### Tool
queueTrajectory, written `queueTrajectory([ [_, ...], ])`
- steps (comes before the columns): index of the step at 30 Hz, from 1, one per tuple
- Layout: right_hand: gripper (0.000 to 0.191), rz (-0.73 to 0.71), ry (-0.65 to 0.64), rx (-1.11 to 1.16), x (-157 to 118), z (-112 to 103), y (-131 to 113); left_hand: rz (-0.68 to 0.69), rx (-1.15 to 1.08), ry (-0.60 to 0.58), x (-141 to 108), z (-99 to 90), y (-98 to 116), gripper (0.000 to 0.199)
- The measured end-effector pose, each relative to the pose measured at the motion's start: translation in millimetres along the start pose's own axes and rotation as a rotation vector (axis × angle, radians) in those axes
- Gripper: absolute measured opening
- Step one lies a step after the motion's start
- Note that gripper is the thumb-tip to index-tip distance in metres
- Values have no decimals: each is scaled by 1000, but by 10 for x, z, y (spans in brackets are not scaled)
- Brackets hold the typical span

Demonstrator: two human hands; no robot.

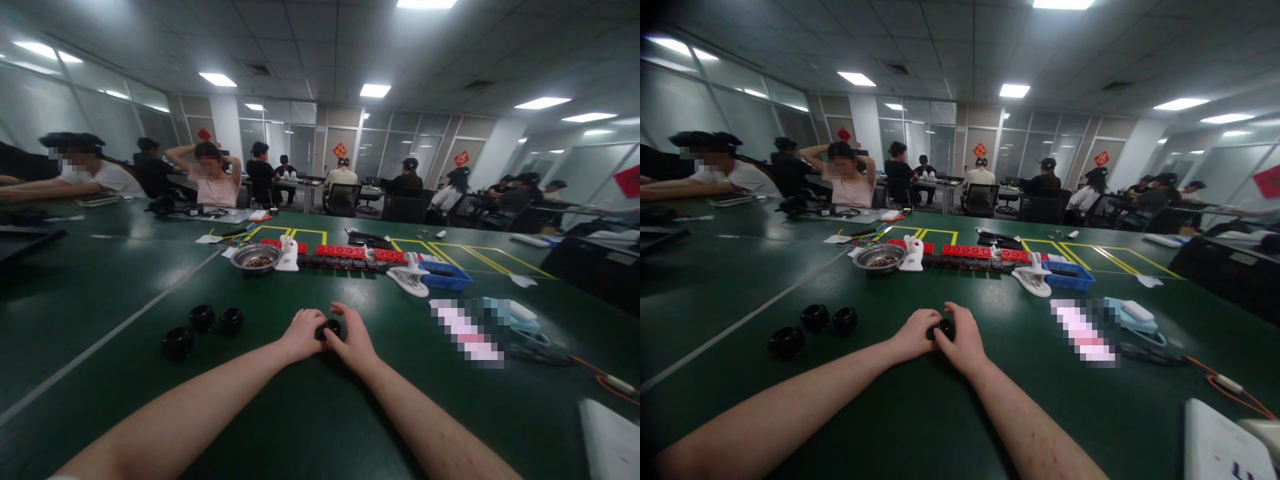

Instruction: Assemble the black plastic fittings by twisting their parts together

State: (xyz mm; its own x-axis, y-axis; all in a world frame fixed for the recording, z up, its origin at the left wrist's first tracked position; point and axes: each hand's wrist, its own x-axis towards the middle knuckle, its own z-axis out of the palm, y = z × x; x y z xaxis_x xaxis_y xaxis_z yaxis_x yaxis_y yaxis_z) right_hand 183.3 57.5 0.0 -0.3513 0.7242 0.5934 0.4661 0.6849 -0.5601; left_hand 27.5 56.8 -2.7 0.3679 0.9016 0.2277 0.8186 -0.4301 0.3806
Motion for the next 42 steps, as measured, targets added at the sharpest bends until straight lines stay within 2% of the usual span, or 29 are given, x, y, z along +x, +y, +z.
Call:
queueTrajectory([
  [6,33,29,0,-25,20,36,16,3,-9,1,-11,-10,10,30],
  [12,41,18,-7,-18,4,34,10,5,-17,6,-12,-4,5,32],
  [19,36,48,5,-20,15,36,2,1,-1,-3,-11,-7,9,33],
  [25,44,28,-4,2,-1,33,-12,-2,20,-11,-15,-14,13,32],
  [32,35,37,5,-17,0,30,9,24,32,4,-31,-21,21,36],
  [36,43,1,-14,11,-12,19,-13,35,43,12,-33,-20,23,35],
  [42,45,36,56,-29,1,26,10,47,48,15,-29,-3,12,36],
])
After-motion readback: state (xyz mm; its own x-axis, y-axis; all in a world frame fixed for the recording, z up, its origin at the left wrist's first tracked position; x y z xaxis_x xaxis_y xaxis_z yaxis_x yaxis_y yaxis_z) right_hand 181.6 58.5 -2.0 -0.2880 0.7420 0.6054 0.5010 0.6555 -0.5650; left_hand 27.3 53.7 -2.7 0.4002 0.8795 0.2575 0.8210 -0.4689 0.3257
